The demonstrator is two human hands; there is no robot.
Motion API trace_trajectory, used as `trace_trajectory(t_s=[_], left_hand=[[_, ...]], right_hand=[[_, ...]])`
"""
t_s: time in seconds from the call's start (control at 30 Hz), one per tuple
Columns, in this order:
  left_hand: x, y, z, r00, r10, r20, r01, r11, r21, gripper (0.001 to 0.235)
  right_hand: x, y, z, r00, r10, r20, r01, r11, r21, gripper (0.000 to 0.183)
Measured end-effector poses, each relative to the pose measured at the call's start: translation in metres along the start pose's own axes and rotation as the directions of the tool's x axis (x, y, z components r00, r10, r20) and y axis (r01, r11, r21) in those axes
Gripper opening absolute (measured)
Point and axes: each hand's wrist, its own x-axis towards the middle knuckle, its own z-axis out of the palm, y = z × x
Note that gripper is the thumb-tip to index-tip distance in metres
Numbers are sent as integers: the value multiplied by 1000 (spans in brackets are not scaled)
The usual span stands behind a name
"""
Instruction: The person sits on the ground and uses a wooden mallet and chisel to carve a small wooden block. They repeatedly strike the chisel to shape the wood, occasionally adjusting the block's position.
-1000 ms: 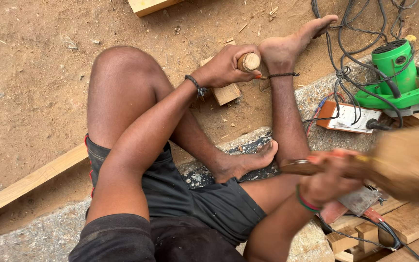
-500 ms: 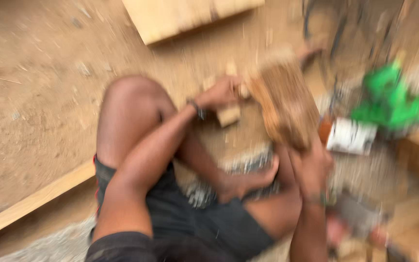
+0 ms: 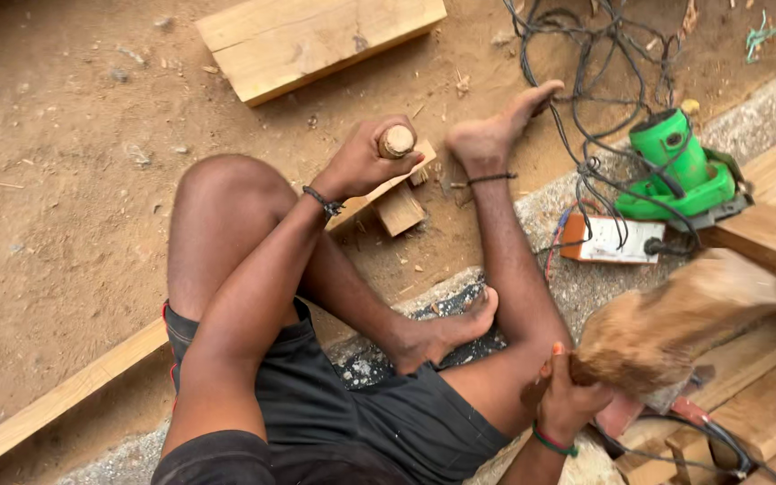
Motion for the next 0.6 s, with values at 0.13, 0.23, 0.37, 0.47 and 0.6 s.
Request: trace_trajectory(t_s=[0.13,0.23,0.37,0.47,0.6], left_hand=[[10,8,30,986,113,125,-113,994,-11,26],[22,5,47,972,189,142,-191,982,5,34],[36,-10,50,989,110,97,-112,994,14,25],[47,-16,52,988,137,72,-143,986,85,29],[36,-13,52,984,152,90,-156,987,29,27]], right_hand=[[4,-5,15,999,10,-34,-3,981,193,21],[2,4,20,999,18,-32,-17,999,37,25],[0,18,20,992,-123,10,122,966,-226,36],[1,21,26,995,-101,-4,98,971,-220,35],[-10,19,26,920,-393,-6,364,857,-365,55]])
